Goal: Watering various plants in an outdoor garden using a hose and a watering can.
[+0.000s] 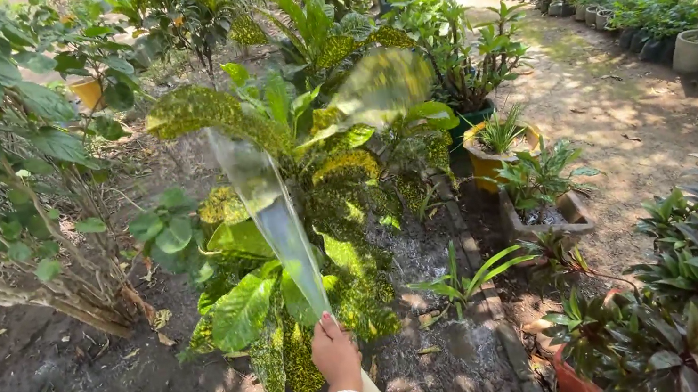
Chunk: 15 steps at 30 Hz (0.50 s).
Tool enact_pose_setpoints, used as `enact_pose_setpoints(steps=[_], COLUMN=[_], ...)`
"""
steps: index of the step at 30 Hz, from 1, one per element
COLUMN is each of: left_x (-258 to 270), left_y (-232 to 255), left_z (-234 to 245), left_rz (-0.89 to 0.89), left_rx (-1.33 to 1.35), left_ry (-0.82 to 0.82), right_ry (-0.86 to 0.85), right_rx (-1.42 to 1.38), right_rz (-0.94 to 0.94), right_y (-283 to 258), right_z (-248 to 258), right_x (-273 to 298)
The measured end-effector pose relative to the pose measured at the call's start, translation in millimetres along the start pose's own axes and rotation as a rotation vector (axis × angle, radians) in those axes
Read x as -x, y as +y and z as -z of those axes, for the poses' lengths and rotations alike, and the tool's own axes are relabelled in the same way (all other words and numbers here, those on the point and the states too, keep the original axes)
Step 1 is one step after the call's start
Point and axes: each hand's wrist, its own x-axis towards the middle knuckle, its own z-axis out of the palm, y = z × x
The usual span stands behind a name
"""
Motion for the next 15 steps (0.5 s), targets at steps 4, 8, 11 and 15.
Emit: enact_pose_setpoints(steps=[4, 8, 11, 15], left_x=[-4, -5, -14, -21], left_y=[-12, -18, -29, -37], left_z=[-2, 1, 7, 10], left_rz=[-0.015, 0.006, 0.044, 0.081], left_rx=[-0.045, 0.056, 0.136, 0.216], left_ry=[-0.013, -0.004, 0.025, 0.085], right_ry=[-0.096, -0.084, -0.064, 0.062], right_rx=[0.004, 0.063, 0.119, 0.154], right_rz=[-0.031, 0.036, 0.028, -0.081], right_y=[14, 28, 16, -5], right_z=[10, 13, 6, 2], right_x=[-5, -12, -3, 11])
